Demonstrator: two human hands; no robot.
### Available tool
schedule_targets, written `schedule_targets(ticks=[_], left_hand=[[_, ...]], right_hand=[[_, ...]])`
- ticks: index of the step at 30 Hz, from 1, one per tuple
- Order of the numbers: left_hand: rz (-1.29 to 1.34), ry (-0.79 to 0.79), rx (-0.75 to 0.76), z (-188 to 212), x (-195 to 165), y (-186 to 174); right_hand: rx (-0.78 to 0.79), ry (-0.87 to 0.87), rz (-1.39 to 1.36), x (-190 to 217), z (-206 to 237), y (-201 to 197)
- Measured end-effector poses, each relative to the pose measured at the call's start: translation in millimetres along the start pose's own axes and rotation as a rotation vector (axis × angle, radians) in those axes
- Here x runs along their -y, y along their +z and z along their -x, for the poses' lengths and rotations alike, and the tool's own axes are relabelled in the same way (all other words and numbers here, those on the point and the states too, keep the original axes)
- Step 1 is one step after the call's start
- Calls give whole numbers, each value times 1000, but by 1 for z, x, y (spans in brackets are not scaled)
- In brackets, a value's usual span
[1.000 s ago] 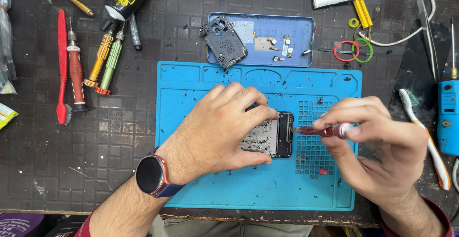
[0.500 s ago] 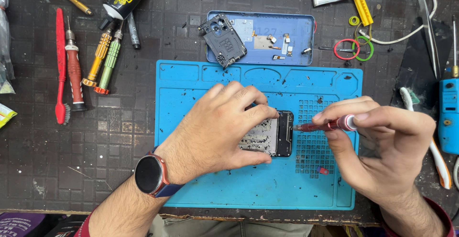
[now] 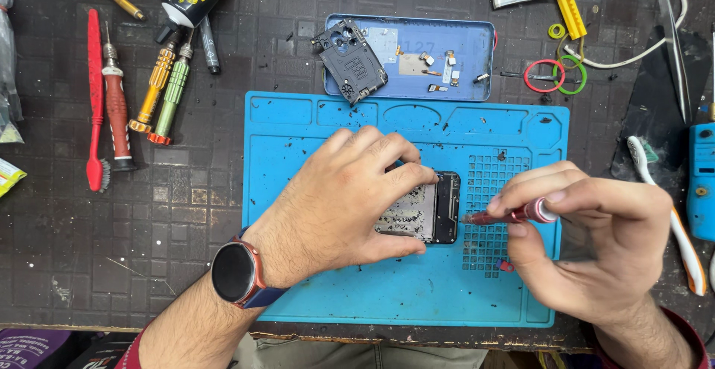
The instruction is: The person uses a screwdriver to unscrew and remove small screws from a disassembled smartphone on a blue mat, lifts out a small internal component, then peels the broken screen off the phone body and compares it with a new replacement screen. They then pry at the phone frame edge with a yellow plastic tool.
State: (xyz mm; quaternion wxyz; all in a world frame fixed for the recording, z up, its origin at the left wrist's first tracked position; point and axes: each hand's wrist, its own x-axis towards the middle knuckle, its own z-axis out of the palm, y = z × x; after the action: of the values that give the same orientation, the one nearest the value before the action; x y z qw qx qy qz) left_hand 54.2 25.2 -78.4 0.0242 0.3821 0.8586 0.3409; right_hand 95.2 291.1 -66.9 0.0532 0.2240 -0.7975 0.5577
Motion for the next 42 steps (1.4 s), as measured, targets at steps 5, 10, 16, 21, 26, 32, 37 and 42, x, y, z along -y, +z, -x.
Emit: schedule_targets(ticks=[5,10,16,21,26,32,37,42], left_hand=[[-1,0,-2,0,0,1],[-2,1,1,0,1,1],[6,4,-6,0,1,1],[11,-4,-2,0,1,1],[19,-18,9,0,0,0],[22,-16,3,-1,0,0],[16,-14,3,-1,0,0],[17,-14,2,-1,1,1]], right_hand=[[4,-5,26,-2,1,-1],[4,-4,51,-1,1,-1],[64,-88,132,0,-2,-6],[149,-151,90,0,-6,-12],[227,-47,-35,1,-7,-17],[161,-154,130,-2,-6,-16],[180,-128,-30,0,-8,-14],[153,-212,101,-1,-9,-12]])
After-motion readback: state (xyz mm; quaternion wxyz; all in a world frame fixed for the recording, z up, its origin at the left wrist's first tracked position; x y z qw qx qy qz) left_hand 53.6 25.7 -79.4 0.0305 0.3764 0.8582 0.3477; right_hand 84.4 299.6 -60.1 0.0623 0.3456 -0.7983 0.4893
